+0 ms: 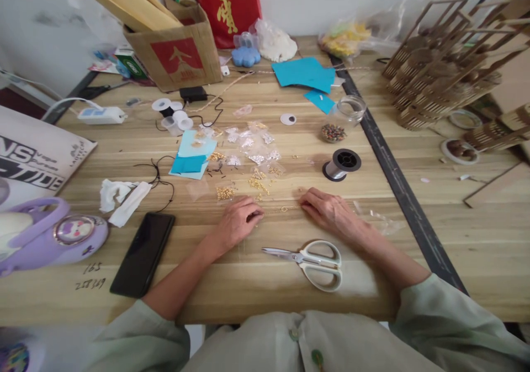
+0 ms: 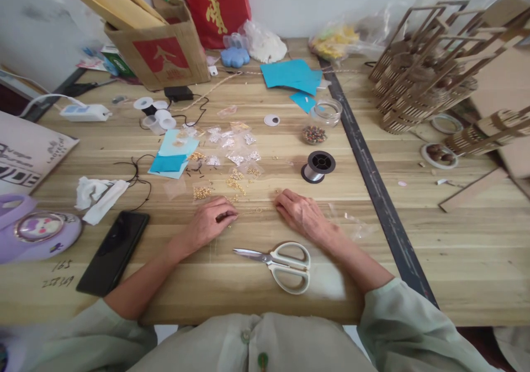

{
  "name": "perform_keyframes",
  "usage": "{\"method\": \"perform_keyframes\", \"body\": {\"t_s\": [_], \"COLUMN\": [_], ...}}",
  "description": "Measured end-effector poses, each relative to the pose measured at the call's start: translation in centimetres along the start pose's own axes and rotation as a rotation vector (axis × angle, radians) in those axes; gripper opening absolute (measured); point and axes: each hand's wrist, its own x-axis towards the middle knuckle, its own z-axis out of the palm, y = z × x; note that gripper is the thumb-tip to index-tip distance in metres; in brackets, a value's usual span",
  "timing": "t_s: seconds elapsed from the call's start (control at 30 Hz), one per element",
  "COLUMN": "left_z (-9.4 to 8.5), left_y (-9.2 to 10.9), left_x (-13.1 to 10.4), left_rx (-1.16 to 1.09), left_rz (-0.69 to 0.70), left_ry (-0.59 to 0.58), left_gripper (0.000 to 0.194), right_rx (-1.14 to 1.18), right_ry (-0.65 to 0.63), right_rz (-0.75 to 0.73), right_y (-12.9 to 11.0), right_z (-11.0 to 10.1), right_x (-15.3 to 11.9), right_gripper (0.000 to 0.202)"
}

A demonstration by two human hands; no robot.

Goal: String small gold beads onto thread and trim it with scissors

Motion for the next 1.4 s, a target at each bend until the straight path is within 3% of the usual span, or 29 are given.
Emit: {"method": "perform_keyframes", "body": {"t_s": [0.37,0.73,1.4], "left_z": [0.2,0.3,0.0], "left_y": [-0.4,-0.6,-0.2], "left_x": [-0.2,-0.1,-0.2], "left_rx": [0.031,0.043,0.073], "left_rz": [0.107,0.124,0.078], "left_ry": [0.071,0.073,0.017], "left_gripper": [0.006,0.008,0.009], "right_rx": [-0.1,-0.183,-0.225], "right_ry": [-0.02,0.012,0.015], "right_rz": [-0.006,-0.045,-0.035], "right_y": [-0.8,-0.6,-0.8], "right_z": [-0.6,1.1,0.7], "right_x": [0.0,0.4,0.4], "right_gripper": [0.017,0.02,0.02]}}
